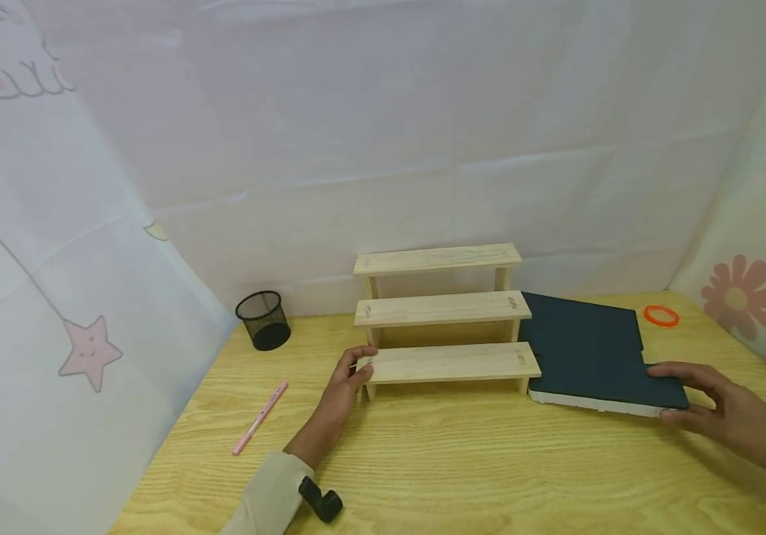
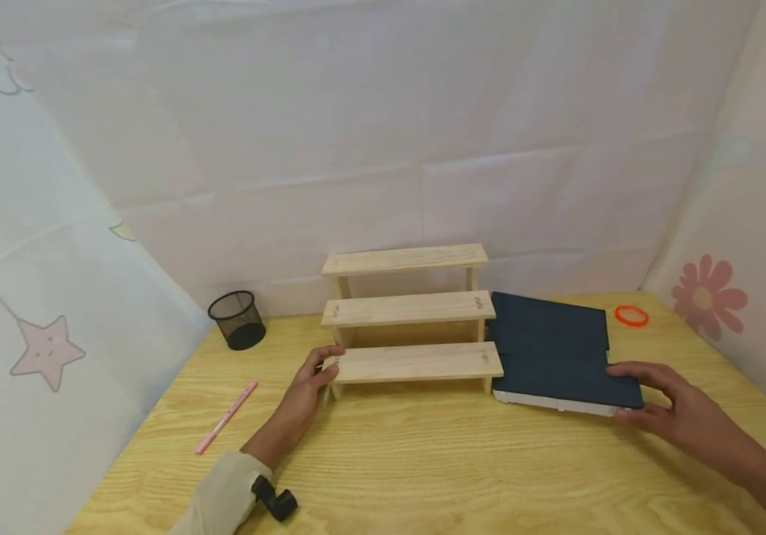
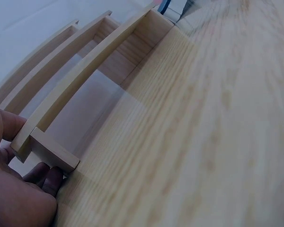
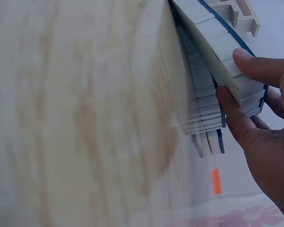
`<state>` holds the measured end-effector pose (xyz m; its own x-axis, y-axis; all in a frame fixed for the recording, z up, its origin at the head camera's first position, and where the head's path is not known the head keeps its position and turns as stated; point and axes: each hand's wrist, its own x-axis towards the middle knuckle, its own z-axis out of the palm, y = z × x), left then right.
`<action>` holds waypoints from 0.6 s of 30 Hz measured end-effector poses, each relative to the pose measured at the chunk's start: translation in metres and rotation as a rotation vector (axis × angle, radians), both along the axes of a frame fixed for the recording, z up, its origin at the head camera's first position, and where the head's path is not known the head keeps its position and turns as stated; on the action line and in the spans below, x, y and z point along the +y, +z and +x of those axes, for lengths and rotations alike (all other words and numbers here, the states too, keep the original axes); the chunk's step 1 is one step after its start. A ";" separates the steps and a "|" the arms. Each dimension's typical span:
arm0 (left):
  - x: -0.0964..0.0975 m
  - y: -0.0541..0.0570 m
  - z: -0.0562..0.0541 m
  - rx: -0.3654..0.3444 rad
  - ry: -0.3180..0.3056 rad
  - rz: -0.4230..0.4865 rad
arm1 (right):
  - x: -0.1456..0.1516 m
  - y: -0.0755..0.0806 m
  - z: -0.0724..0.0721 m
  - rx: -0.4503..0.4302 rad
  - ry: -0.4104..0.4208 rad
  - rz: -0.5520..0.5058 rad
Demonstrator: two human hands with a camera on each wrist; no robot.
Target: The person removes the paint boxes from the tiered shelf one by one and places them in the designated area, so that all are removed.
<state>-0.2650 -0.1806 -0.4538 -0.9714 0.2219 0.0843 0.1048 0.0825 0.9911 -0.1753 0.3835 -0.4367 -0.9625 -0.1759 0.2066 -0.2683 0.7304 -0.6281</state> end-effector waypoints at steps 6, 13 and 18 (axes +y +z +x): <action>-0.001 -0.001 -0.001 0.001 -0.004 0.000 | 0.002 -0.008 -0.002 0.028 0.042 -0.019; -0.001 -0.002 -0.001 -0.005 -0.006 0.007 | 0.003 -0.015 -0.001 0.007 0.092 -0.096; -0.001 -0.001 -0.001 -0.002 -0.002 0.009 | 0.002 -0.018 0.000 0.053 0.103 -0.075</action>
